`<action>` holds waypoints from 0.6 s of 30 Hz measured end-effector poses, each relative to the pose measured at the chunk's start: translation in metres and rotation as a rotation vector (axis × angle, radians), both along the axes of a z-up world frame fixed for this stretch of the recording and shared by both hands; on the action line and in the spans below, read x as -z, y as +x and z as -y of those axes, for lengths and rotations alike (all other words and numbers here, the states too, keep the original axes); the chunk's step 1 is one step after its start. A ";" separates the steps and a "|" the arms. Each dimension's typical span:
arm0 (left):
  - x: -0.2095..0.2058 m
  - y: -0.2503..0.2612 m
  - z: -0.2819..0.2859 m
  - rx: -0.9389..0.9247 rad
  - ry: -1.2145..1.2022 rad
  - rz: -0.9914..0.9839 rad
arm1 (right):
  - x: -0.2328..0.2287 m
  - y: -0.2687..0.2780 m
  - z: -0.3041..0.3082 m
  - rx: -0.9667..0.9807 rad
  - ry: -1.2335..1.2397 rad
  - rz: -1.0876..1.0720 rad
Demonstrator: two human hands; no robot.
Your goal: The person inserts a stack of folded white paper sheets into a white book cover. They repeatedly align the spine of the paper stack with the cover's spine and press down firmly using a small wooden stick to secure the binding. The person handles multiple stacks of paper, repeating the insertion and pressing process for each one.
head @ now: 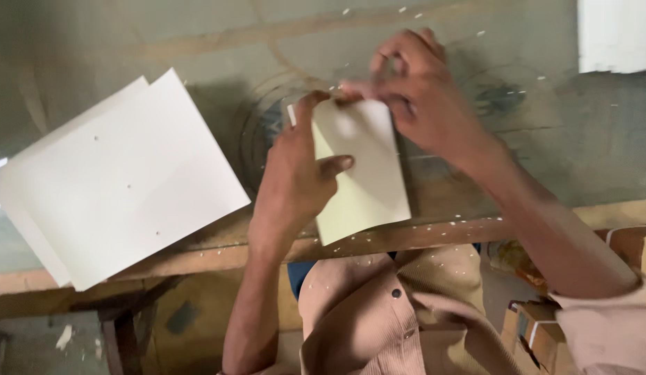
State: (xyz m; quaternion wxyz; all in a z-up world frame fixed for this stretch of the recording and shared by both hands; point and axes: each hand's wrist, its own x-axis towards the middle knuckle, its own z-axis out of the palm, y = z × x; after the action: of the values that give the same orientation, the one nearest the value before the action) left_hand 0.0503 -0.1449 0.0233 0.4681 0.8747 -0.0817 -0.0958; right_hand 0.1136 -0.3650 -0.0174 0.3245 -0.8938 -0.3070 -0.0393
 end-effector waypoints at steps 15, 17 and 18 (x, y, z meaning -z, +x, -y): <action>0.002 -0.040 0.002 -0.101 -0.555 -0.170 | -0.021 -0.149 0.078 -0.049 0.351 -0.172; -0.003 -0.057 0.021 -0.065 -0.295 -0.070 | -0.028 -0.161 0.086 0.020 0.314 -0.206; -0.004 -0.064 0.033 -0.109 -0.408 -0.072 | -0.027 -0.176 0.080 0.089 0.170 -0.290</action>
State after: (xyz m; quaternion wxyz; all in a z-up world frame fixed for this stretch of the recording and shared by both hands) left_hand -0.0133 -0.1780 0.0272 0.6424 0.7610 -0.0351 -0.0832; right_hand -0.0627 -0.4449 0.0099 0.4378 -0.8721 -0.2128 0.0502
